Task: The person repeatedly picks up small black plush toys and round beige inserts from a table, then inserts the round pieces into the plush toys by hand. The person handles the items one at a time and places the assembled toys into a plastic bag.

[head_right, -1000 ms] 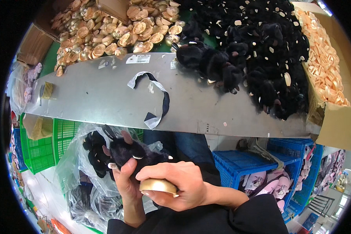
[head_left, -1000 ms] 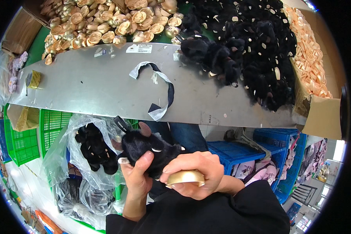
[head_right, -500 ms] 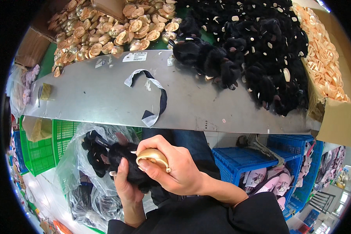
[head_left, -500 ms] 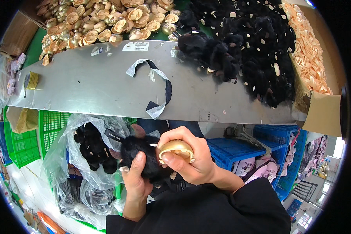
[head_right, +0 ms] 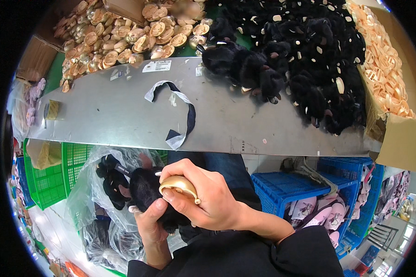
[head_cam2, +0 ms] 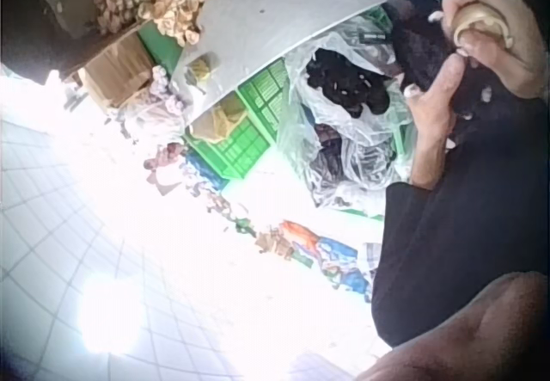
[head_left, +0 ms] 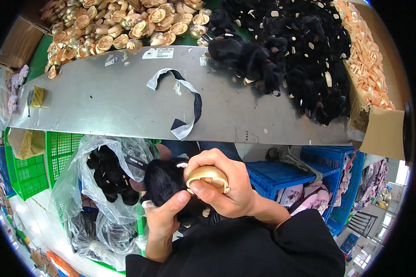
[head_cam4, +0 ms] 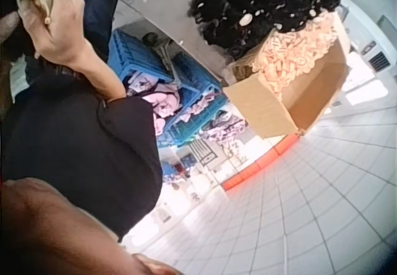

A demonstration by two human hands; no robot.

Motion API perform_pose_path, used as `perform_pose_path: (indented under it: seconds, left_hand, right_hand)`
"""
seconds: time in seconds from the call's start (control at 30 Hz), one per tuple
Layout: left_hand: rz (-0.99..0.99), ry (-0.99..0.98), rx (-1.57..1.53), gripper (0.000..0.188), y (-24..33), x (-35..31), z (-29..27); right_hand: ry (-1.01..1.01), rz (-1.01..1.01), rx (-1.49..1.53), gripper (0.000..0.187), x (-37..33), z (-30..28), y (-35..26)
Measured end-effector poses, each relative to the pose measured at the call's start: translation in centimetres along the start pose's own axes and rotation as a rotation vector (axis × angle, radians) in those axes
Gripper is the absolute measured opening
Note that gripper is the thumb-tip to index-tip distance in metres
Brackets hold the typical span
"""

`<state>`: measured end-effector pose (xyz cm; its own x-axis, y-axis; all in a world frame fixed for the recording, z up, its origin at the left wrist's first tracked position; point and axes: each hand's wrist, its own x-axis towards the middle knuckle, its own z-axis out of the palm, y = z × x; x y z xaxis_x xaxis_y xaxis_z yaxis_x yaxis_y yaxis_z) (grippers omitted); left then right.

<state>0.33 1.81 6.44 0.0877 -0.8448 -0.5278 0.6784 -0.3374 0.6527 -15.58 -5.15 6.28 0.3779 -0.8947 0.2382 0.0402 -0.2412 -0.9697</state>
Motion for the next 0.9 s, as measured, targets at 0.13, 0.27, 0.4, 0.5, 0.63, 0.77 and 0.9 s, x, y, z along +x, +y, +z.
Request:
perform_pose_path:
  seconds: [0.13,0.27,0.4,0.5,0.63,0.77,0.9]
  left_hand:
    - [0.074,0.013,0.026,0.052,-0.1,0.1,-0.5]
    - [0.091,0.017,0.026,0.058,-0.7,0.1,-1.3]
    - [0.098,0.012,0.010,0.055,-0.4,0.2,0.0]
    - [0.125,0.045,0.003,0.053,-0.6,0.2,0.1]
    - [0.145,0.019,0.051,0.054,-1.1,0.2,-1.3]
    - [0.166,0.023,0.016,0.056,-1.0,0.0,-1.3]
    - [0.176,0.016,0.015,0.055,-0.8,0.0,-0.5]
  right_hand:
    - [-0.010,0.147,0.131,0.021,-0.1,-0.2,-0.7]
    - [-0.014,0.209,0.162,0.021,-0.3,-0.4,-0.8]
    - [-0.026,0.065,0.066,0.023,-0.2,-0.4,0.0]
    - [-0.041,0.086,0.085,0.023,-0.1,-0.3,0.0]
    - [-0.028,0.084,0.108,0.024,-0.1,-0.4,0.2]
    - [-0.034,0.117,0.140,0.024,0.0,-0.5,0.0]
    - [-0.056,0.137,0.165,0.023,0.1,-0.9,0.2]
